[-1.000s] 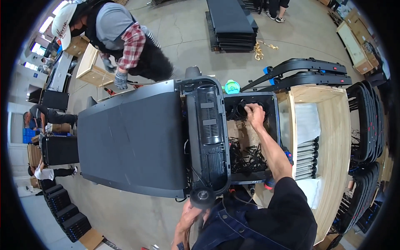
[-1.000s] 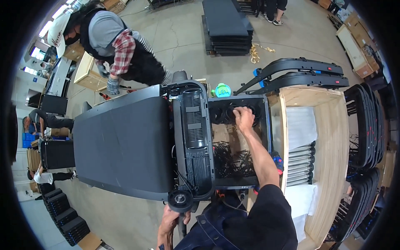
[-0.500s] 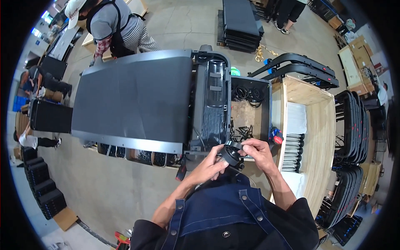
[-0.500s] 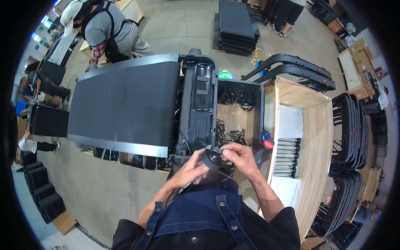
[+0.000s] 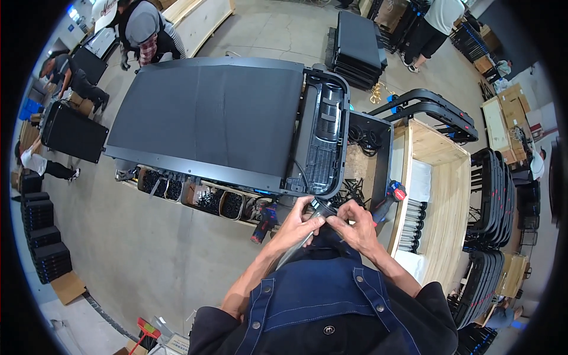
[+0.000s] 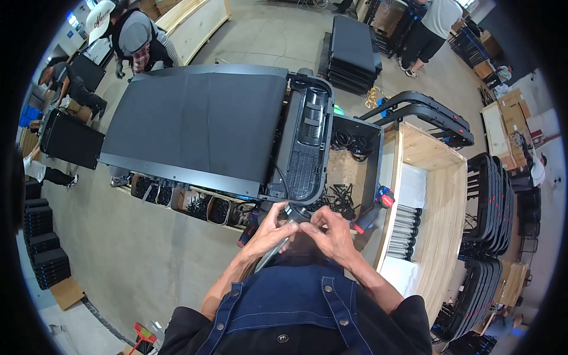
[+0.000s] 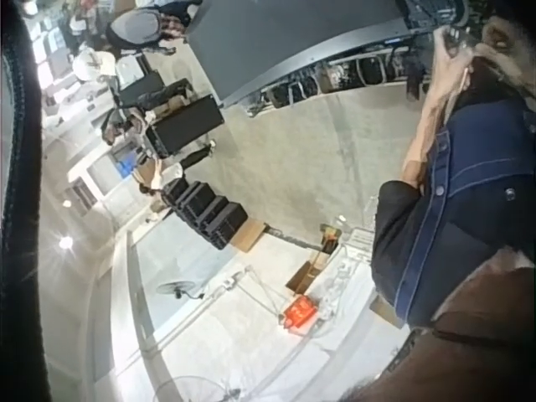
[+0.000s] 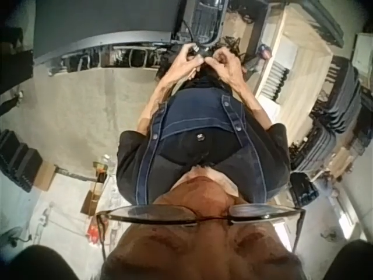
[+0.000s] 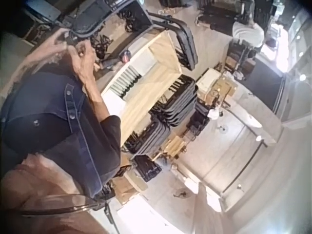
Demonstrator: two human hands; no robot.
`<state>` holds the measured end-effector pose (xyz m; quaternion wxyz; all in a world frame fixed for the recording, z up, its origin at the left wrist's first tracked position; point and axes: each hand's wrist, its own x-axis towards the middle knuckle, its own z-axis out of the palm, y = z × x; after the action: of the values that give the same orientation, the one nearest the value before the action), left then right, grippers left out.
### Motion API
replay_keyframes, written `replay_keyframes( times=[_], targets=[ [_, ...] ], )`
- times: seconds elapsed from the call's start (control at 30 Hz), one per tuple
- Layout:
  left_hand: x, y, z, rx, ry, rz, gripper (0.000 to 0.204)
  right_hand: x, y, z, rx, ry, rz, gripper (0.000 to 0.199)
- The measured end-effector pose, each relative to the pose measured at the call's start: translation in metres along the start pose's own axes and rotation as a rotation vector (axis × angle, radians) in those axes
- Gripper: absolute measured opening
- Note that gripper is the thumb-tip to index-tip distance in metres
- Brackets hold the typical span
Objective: Assembling various components and panels of a treadmill using power tools on a factory floor.
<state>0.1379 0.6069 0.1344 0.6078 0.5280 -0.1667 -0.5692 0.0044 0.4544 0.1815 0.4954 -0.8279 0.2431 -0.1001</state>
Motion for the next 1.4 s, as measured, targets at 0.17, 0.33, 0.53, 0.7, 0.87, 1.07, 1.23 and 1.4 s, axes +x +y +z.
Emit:
replay_keyframes(
  times=[0.17, 0.33, 0.53, 0.7, 0.87, 1.07, 1.23, 1.4],
  targets=[
    [0.012, 0.009, 0.006, -0.059, 0.007, 0.017, 0.083, 0.013, 0.028, -0.005, 0.16, 0.029, 0.038, 0.035],
    [0.053, 0.033, 0.004, 0.042, 0.056, 0.061, 0.086, 0.05, 0.034, -0.035, -0.055, 0.07, -0.232, 0.051],
    [0.15, 0.14, -0.012, 0.635, 0.004, 0.162, 0.065, 0.18, 0.034, -0.055, 0.026, -0.109, -0.303, 0.083],
    [0.249, 0.234, -0.008, 1.501, 0.468, 0.705, 0.045, 0.335, 0.069, -0.065, 0.199, 0.22, -0.008, 0.049],
    [0.319, 0.222, -0.095, 1.343, 0.692, 0.636, 0.023, 0.459, 0.086, -0.091, 0.226, 0.274, 0.214, 0.065],
    [0.343, 0.246, -0.201, 1.713, 0.517, 0.48, 0.021, 0.522, 0.097, -0.102, 0.138, 0.245, 0.267, 0.075],
    [0.334, 0.293, -0.203, 1.769, 0.443, 0.617, 0.02, 0.559, 0.077, -0.094, 0.079, 0.065, 0.165, 0.069],
    [0.311, 0.273, -0.18, 1.723, 0.602, 0.739, 0.026, 0.588, 0.029, -0.041, -0.159, -0.374, -0.027, 0.081]
  ],
)
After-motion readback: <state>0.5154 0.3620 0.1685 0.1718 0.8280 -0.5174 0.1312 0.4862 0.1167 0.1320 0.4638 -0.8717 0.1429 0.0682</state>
